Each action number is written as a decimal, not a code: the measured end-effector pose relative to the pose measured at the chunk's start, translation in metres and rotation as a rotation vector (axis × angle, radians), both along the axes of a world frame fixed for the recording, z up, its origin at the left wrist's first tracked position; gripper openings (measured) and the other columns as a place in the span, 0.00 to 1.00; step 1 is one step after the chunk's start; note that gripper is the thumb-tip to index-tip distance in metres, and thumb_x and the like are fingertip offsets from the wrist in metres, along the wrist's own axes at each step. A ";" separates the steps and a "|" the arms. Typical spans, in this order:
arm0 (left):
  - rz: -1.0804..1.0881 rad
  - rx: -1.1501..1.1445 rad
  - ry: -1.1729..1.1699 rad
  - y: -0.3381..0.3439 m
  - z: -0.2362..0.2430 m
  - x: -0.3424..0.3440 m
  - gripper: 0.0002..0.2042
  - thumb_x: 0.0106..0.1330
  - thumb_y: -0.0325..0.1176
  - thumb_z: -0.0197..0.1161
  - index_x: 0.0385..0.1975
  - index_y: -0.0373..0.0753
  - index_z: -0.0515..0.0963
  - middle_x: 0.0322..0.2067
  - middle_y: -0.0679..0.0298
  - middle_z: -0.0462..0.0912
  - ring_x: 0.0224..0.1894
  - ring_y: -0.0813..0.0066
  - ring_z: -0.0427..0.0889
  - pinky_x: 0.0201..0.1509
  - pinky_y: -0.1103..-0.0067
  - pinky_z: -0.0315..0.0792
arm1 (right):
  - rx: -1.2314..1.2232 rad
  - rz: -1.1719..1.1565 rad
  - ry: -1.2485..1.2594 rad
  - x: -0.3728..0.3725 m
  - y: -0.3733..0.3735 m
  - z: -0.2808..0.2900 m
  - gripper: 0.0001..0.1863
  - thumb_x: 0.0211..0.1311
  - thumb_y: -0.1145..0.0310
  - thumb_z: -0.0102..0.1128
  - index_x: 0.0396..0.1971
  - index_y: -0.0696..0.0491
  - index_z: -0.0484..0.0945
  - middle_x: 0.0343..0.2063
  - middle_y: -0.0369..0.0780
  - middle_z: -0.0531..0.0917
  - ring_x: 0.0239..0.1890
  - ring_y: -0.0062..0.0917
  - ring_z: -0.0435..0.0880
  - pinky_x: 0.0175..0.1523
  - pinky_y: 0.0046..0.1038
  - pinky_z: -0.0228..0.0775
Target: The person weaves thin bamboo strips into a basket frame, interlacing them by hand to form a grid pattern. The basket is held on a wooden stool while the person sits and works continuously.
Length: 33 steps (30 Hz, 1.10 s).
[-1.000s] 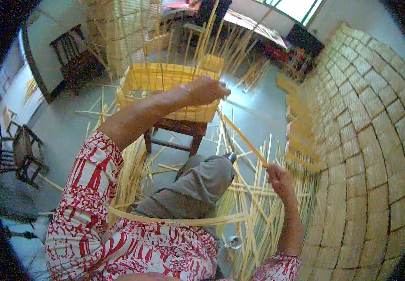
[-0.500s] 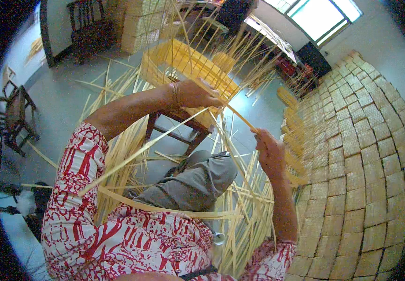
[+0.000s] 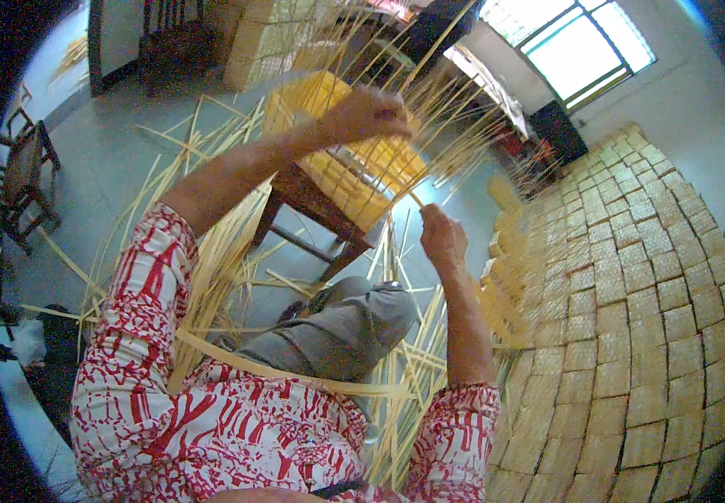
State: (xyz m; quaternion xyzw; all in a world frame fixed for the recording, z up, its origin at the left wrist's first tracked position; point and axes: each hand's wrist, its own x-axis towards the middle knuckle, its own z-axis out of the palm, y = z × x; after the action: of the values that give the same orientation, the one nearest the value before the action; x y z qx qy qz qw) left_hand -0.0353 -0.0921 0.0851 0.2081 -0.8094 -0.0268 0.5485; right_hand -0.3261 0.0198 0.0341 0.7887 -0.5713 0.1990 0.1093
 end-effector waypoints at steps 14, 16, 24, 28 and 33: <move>0.199 0.245 -0.063 -0.012 -0.135 0.071 0.14 0.65 0.29 0.62 0.50 0.34 0.79 0.46 0.49 0.82 0.49 0.56 0.83 0.51 0.70 0.76 | 0.155 0.009 -0.167 0.008 -0.015 -0.028 0.10 0.69 0.60 0.52 0.37 0.47 0.82 0.29 0.49 0.84 0.33 0.51 0.83 0.35 0.50 0.73; 0.208 0.314 0.023 -0.012 -0.138 0.067 0.12 0.65 0.31 0.62 0.47 0.35 0.81 0.45 0.49 0.83 0.47 0.52 0.83 0.50 0.67 0.75 | 0.144 0.014 -0.157 0.011 -0.009 -0.021 0.09 0.69 0.61 0.52 0.42 0.45 0.80 0.28 0.49 0.83 0.33 0.52 0.82 0.35 0.50 0.72; 0.229 0.300 -0.161 -0.028 -0.149 0.072 0.07 0.66 0.33 0.62 0.41 0.41 0.81 0.31 0.57 0.86 0.35 0.64 0.87 0.40 0.71 0.77 | 0.167 0.018 -0.010 0.014 0.000 -0.029 0.17 0.69 0.69 0.50 0.56 0.38 0.75 0.20 0.46 0.77 0.24 0.30 0.81 0.32 0.36 0.71; 0.242 0.377 -0.181 -0.012 -0.145 0.063 0.15 0.68 0.42 0.60 0.39 0.35 0.83 0.31 0.54 0.87 0.36 0.65 0.86 0.41 0.68 0.78 | 0.333 -0.048 -0.175 0.005 0.003 -0.046 0.18 0.68 0.71 0.50 0.55 0.38 0.75 0.26 0.48 0.82 0.28 0.33 0.83 0.36 0.34 0.72; 0.075 0.534 0.085 0.007 -0.138 0.056 0.04 0.63 0.27 0.60 0.31 0.33 0.79 0.24 0.55 0.81 0.31 0.65 0.84 0.36 0.71 0.76 | 0.178 0.134 -0.117 0.024 -0.003 -0.041 0.11 0.69 0.68 0.52 0.46 0.53 0.79 0.26 0.45 0.85 0.27 0.26 0.84 0.37 0.30 0.74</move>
State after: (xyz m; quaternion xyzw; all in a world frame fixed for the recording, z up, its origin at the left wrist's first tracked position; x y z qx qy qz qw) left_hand 0.0203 -0.0854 -0.0534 0.3738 -0.7418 -0.2278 0.5081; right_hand -0.3018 0.0164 -0.0066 0.8188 -0.5379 0.2003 -0.0083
